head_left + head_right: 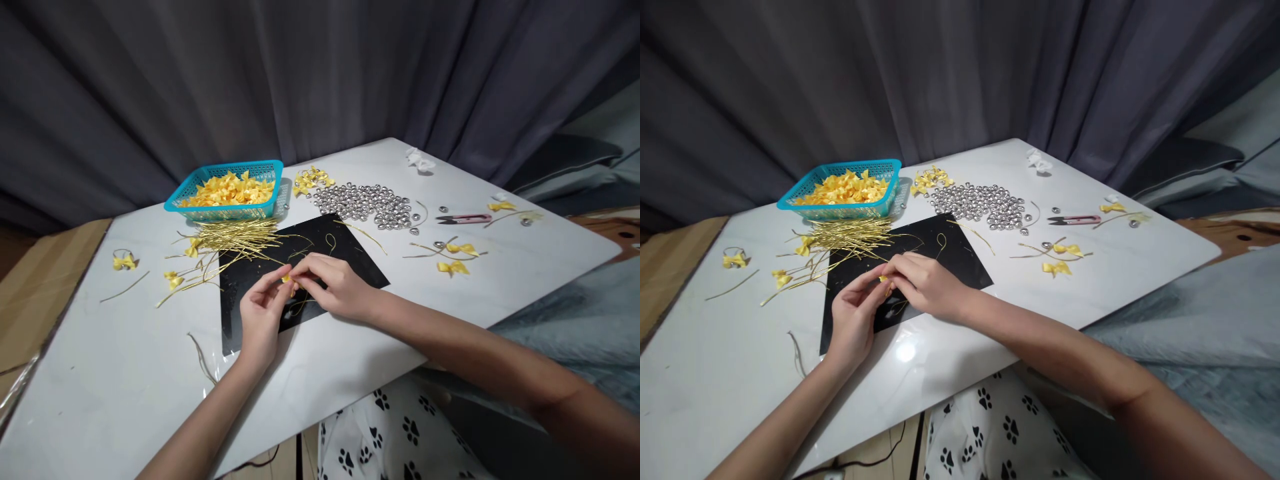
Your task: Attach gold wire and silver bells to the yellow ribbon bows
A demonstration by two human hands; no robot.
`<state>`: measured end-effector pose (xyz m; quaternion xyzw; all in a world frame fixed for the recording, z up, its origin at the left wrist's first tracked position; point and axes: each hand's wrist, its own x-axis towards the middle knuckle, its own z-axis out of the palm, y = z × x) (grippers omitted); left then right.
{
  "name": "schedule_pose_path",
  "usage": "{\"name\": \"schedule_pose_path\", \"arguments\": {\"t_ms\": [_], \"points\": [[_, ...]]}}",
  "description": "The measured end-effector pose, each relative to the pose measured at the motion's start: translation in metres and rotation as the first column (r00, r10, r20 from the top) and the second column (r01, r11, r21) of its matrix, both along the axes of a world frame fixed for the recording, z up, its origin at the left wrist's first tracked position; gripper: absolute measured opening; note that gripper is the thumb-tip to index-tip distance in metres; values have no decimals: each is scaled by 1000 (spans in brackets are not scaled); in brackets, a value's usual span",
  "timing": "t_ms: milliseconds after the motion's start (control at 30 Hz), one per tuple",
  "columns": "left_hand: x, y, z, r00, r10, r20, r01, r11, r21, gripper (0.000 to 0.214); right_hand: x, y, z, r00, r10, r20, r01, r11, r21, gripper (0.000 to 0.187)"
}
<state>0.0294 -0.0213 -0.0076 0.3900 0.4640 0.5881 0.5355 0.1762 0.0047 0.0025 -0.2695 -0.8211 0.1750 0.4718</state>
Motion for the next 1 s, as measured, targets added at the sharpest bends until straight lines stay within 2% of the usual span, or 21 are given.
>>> {"name": "schedule_pose_path", "arguments": {"t_ms": [267, 600, 1000], "points": [[-1, -1, 8, 999, -18, -30, 18, 999, -29, 26, -2, 0, -2, 997, -30, -67, 31, 999, 13, 9], [-3, 1, 3, 999, -30, 22, 32, 996, -79, 26, -1, 2, -2, 987, -30, -155, 7, 989, -146, 5], [0, -1, 7, 996, -42, 82, 48, 996, -76, 27, -2, 1, -2, 986, -19, -166, -11, 984, -178, 4]]}}
